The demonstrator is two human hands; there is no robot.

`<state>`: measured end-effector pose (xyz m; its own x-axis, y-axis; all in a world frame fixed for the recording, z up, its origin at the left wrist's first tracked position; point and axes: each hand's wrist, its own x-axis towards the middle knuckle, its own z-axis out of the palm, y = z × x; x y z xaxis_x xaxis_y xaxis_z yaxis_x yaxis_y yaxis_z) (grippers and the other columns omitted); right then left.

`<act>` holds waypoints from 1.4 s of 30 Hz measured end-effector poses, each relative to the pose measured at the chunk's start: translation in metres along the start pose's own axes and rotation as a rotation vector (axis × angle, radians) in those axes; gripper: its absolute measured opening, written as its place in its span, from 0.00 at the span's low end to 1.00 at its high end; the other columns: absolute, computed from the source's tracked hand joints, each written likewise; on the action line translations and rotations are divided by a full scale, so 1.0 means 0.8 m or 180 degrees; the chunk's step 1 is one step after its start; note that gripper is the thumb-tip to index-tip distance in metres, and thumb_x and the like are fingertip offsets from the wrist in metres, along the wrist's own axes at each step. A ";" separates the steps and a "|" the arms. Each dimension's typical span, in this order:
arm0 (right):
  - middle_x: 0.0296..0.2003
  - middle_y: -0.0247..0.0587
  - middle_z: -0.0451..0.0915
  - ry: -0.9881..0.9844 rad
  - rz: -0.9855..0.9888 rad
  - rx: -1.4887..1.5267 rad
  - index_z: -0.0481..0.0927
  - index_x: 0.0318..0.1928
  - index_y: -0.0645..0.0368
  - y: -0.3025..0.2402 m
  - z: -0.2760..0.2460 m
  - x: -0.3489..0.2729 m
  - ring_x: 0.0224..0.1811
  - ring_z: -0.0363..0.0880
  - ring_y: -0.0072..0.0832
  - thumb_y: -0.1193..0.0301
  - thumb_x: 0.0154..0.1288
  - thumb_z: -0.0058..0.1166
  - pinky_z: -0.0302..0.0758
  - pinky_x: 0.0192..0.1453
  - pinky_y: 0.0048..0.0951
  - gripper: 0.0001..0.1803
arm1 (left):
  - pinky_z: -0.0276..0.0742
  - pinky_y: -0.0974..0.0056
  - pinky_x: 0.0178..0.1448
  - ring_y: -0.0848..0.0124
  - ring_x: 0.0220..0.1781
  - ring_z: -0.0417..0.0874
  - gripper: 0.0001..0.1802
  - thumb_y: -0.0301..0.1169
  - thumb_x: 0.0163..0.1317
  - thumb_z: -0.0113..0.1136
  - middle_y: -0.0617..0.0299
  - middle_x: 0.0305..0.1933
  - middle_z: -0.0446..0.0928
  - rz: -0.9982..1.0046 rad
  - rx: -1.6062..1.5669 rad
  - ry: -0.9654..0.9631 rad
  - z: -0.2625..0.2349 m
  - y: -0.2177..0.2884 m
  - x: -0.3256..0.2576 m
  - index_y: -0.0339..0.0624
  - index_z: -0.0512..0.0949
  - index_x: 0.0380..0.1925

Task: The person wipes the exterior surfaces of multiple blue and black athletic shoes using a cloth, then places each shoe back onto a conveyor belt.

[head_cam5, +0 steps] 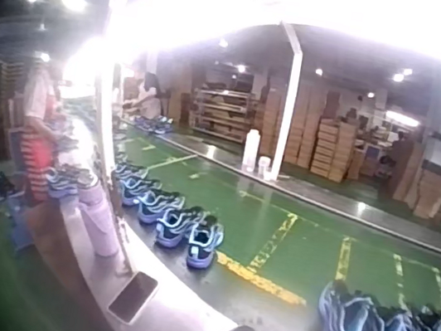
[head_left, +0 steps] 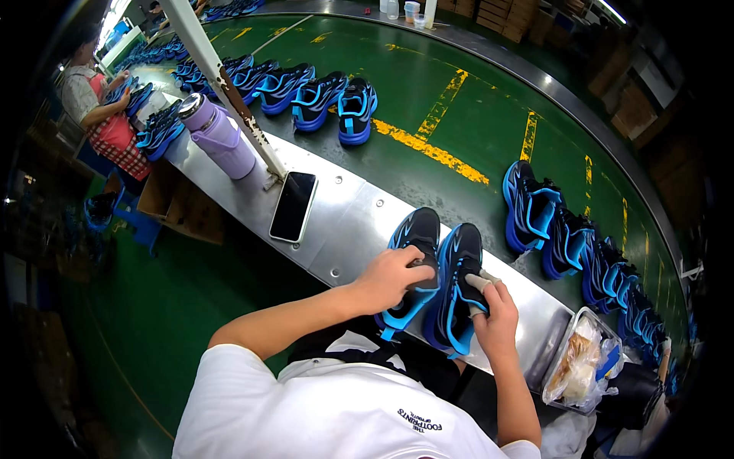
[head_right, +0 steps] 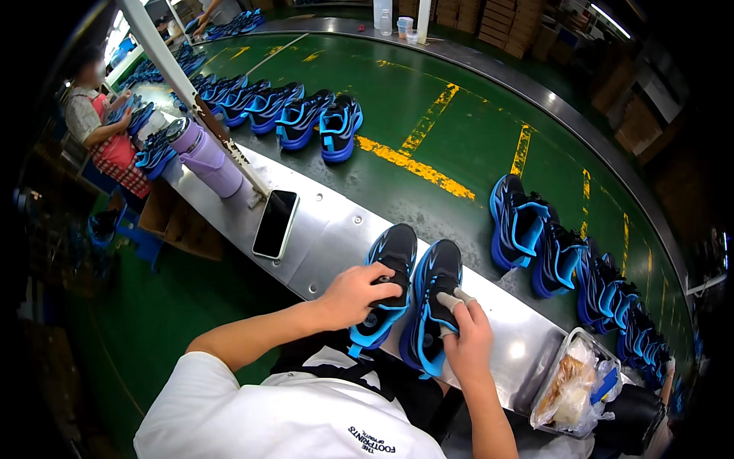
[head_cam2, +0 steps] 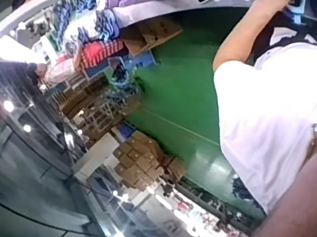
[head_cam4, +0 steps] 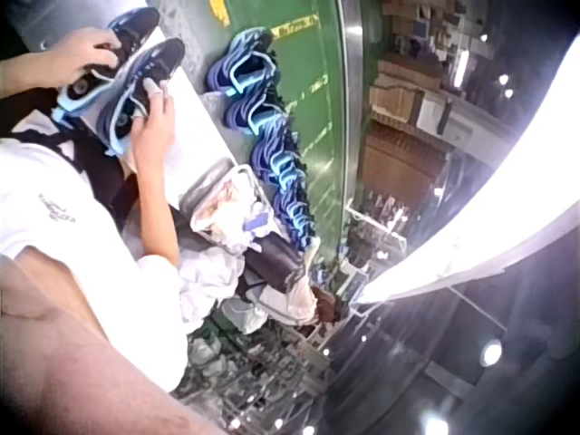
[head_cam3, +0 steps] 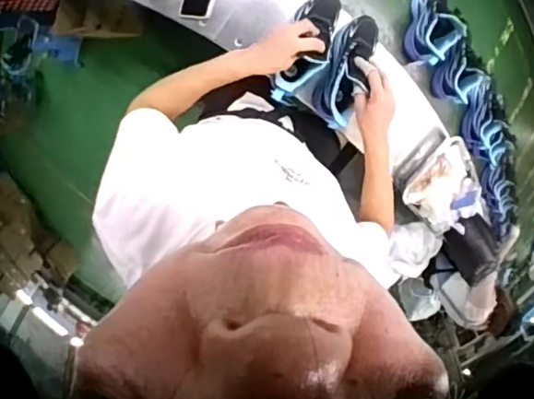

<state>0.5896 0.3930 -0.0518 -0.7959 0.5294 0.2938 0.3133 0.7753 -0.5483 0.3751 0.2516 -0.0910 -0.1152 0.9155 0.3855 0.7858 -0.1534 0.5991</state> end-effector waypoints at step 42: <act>0.48 0.45 0.82 -0.0687 0.0088 0.0729 0.86 0.50 0.53 0.023 -0.043 -0.016 0.54 0.77 0.42 0.79 0.57 0.62 0.73 0.59 0.36 0.18 | 0.74 0.57 0.50 0.59 0.45 0.73 0.07 0.25 0.50 0.66 0.62 0.38 0.75 -0.0194 0.0558 0.0550 0.059 0.079 0.028 0.41 0.83 0.32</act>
<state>0.6233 0.4121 -0.0390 -0.8880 0.4448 0.1168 0.2309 0.6509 -0.7232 0.4509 0.2796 -0.0776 -0.2559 0.8416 0.4757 0.8659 -0.0192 0.4999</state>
